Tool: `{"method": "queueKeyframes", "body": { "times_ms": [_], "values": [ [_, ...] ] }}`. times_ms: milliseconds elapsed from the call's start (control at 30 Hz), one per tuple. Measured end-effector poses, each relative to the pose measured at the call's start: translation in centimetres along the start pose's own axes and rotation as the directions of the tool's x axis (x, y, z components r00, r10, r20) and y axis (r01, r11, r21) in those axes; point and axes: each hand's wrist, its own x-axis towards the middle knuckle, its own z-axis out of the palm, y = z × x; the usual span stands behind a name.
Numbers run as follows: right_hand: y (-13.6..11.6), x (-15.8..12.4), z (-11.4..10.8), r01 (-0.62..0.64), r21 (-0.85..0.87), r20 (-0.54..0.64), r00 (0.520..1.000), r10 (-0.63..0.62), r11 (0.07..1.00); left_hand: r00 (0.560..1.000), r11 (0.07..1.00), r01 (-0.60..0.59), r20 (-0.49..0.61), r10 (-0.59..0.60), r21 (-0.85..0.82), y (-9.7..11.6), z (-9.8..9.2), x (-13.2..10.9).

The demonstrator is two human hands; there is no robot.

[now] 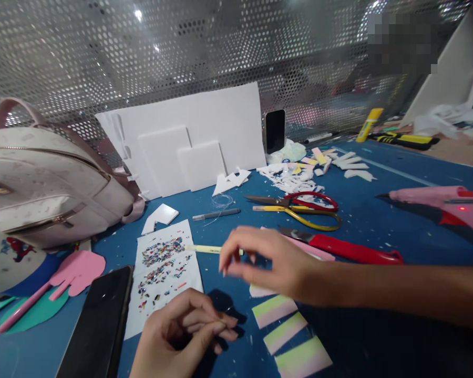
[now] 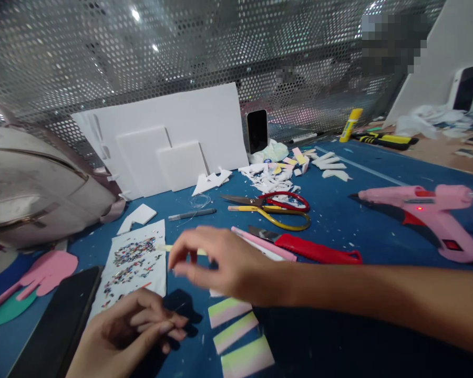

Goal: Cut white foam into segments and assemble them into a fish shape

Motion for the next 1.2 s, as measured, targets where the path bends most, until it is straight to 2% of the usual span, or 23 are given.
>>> {"method": "queueKeyframes", "body": {
  "times_ms": [33,100,400,667,800,933,1067,1200],
  "values": [
    [-0.2,-0.3,0.4,0.047,-0.018,0.111,0.993,-0.045,0.999,1.0,1.0,-0.002,0.0,0.002,-0.01,0.0,0.0,0.0],
    [-0.2,-0.7,1.2,0.135,-0.037,0.188,0.974,-0.126,0.99,1.0,0.999,-0.004,0.003,0.004,-0.036,0.1,0.1,0.0],
    [1.2,-1.1,2.0,0.085,0.039,0.093,0.992,-0.088,0.996,0.999,0.996,-0.012,-0.034,0.009,-0.088,0.4,0.1,0.1],
    [1.3,-1.4,2.5,0.005,0.216,0.014,1.0,-0.008,0.976,1.0,0.998,-0.011,-0.006,0.01,-0.066,0.2,-0.3,0.3],
    [1.3,-1.5,2.4,-0.051,0.257,0.046,0.998,0.04,0.965,1.0,0.998,-0.022,0.004,0.023,-0.061,0.2,-0.4,0.3],
    [1.3,-1.4,2.2,-0.099,0.246,0.14,0.988,0.066,0.964,0.999,0.999,-0.043,-0.024,0.042,-0.02,0.1,-0.5,0.2],
    [1.3,-1.5,2.2,-0.061,0.159,0.189,0.981,0.03,0.985,0.984,0.985,-0.14,-0.098,0.149,0.1,0.0,-0.7,0.2],
    [1.3,-1.6,2.1,-0.071,0.041,0.224,0.973,0.061,0.997,0.965,0.956,-0.211,-0.11,0.236,0.202,-0.1,-1.0,0.1]
  ]
}}
